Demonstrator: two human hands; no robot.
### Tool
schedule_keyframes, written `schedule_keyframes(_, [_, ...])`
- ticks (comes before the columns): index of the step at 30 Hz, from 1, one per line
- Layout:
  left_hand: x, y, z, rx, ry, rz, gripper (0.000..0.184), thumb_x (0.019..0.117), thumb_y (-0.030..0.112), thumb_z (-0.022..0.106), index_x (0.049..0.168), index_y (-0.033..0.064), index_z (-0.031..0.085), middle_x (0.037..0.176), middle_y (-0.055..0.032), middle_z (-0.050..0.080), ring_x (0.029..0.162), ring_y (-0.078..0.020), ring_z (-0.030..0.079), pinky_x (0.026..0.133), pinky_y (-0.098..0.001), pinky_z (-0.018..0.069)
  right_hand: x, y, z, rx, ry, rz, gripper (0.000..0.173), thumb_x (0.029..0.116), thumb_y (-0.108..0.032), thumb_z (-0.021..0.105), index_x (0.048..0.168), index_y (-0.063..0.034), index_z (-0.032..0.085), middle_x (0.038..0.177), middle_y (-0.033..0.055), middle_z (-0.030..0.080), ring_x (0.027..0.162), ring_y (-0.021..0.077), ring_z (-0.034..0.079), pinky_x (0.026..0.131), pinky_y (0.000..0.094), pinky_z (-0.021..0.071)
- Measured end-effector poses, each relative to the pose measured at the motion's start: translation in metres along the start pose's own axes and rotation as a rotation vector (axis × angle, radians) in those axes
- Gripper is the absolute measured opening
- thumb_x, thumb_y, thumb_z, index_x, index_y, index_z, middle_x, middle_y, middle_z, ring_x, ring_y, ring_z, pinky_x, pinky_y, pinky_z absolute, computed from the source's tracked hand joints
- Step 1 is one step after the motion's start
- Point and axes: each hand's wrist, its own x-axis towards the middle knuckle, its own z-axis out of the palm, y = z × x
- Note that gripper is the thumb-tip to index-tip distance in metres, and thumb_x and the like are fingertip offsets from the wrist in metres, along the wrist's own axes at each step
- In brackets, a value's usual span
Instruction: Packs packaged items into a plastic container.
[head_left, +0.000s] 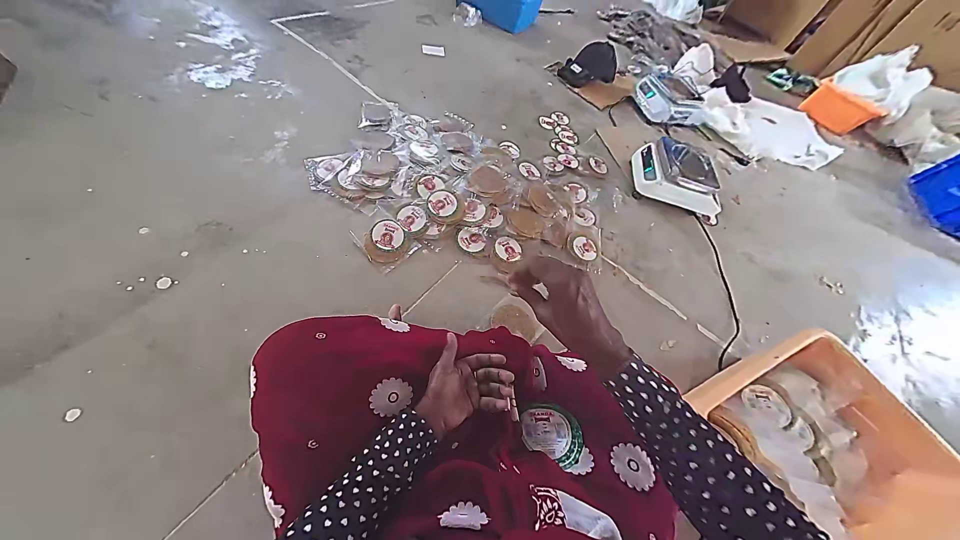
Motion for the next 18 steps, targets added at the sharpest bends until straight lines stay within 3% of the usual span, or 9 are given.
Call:
schedule_keyframes(3, [-0.005, 0.005, -0.006, -0.102, -0.169, 0.015, 0.119, 0.0839, 0.084, -0.014, 0.13, 0.0038, 0.061, 0.112, -0.021, 0.072, 0.094, -0.0329, 0.074, 0.074, -0.0436, 0.062, -0.034, -0.022, -0.029, 0.004, 0.109, -0.155, 0.009, 0.0951, -0.009, 0.067, 0.092, -0.0068, 0.075, 0.096, 0.0068, 0.073, 0.097, 0.0196, 0.07, 0.089, 0.0376, 0.0574])
schedule_keyframes(5, [-0.01, 0.008, -0.002, -0.12, -0.199, 0.052, 0.098, 0.0943, 0.079, 0.006, 0.13, 0.0055, 0.06, 0.114, -0.0193, 0.072, 0.094, -0.0304, 0.074, 0.072, -0.0405, 0.0618, -0.065, -0.026, -0.036, 0.054, 0.15, -0.192, 0.013, 0.0967, -0.012, 0.064, 0.088, -0.0096, 0.074, 0.097, 0.0037, 0.074, 0.106, 0.0176, 0.069, 0.098, 0.0362, 0.054])
schedule_keyframes(6, [-0.013, 0.007, 0.001, -0.13, -0.166, 0.073, 0.071, 0.1023, 0.062, 0.025, 0.129, 0.0058, 0.058, 0.113, -0.0183, 0.071, 0.094, -0.0292, 0.073, 0.073, -0.0408, 0.0621, -0.081, -0.024, -0.035, 0.077, 0.162, -0.195, 0.016, 0.0978, -0.013, 0.062, 0.086, -0.011, 0.073, 0.097, 0.0023, 0.075, 0.11, 0.0174, 0.068, 0.102, 0.0359, 0.052])
schedule_keyframes(8, [-0.016, 0.002, 0.004, -0.113, -0.065, 0.113, 0.026, 0.0992, 0.022, 0.051, 0.117, 0.007, 0.062, 0.105, -0.0131, 0.072, 0.097, -0.0241, 0.072, 0.084, -0.0428, 0.0606, -0.113, -0.018, -0.031, 0.108, 0.18, -0.151, 0.018, 0.0981, -0.015, 0.061, 0.084, -0.0131, 0.072, 0.096, 0.0005, 0.076, 0.113, 0.0172, 0.067, 0.104, 0.0355, 0.0501])
schedule_keyframes(10, [-0.015, -0.005, 0.002, -0.05, -0.047, 0.143, 0.024, 0.0933, 0.011, 0.063, 0.117, 0.0065, 0.063, 0.105, -0.0114, 0.073, 0.099, -0.0225, 0.072, 0.09, -0.0435, 0.0592, -0.138, -0.014, -0.03, 0.114, 0.212, -0.06, 0.016, 0.096, -0.012, 0.062, 0.083, -0.0116, 0.071, 0.097, 0.0017, 0.076, 0.112, 0.0176, 0.067, 0.103, 0.0372, 0.0508])
schedule_keyframes(12, [-0.017, -0.006, 0.01, 0.018, 0.025, 0.16, 0.019, 0.0993, 0.004, 0.053, 0.118, 0.0036, 0.053, 0.101, -0.011, 0.071, 0.093, -0.0217, 0.072, 0.084, -0.0416, 0.0615, -0.153, -0.017, -0.034, 0.101, 0.298, 0.075, 0.007, 0.0916, -0.007, 0.066, 0.086, -0.0066, 0.072, 0.098, 0.0057, 0.075, 0.107, 0.018, 0.07, 0.097, 0.0379, 0.0556])
schedule_keyframes(14, [-0.02, -0.007, 0.012, 0.056, 0.114, 0.168, 0.019, 0.1019, 0.004, 0.047, 0.119, 0.0038, 0.053, 0.1, -0.01, 0.069, 0.089, -0.0203, 0.071, 0.081, -0.0396, 0.061, -0.164, -0.028, -0.043, 0.102, 0.354, 0.301, 0.006, 0.0897, -0.003, 0.071, 0.095, -0.0031, 0.073, 0.098, 0.0074, 0.075, 0.096, 0.0147, 0.072, 0.088, 0.0346, 0.0599])
schedule_keyframes(16, [-0.018, -0.009, 0.005, 0.089, 0.172, 0.206, 0.021, 0.1045, 0.014, 0.048, 0.122, 0.0089, 0.058, 0.105, -0.0091, 0.072, 0.093, -0.0207, 0.072, 0.082, -0.0413, 0.0613, -0.174, -0.036, -0.048, 0.142, 0.261, 0.522, 0.007, 0.0953, -0.012, 0.071, 0.1, -0.0074, 0.073, 0.095, 0.0032, 0.074, 0.085, 0.0104, 0.071, 0.078, 0.0329, 0.0603])
schedule_keyframes(18, [-0.018, -0.007, 0.007, 0.093, 0.203, 0.246, 0.024, 0.1067, 0.021, 0.046, 0.128, 0.0147, 0.056, 0.112, -0.0062, 0.071, 0.101, -0.0195, 0.07, 0.086, -0.0407, 0.0606, -0.188, -0.03, -0.034, 0.153, 0.116, 0.611, 0.011, 0.0969, -0.019, 0.07, 0.097, -0.0084, 0.074, 0.086, 0.0038, 0.073, 0.075, 0.0144, 0.069, 0.07, 0.0393, 0.0594])
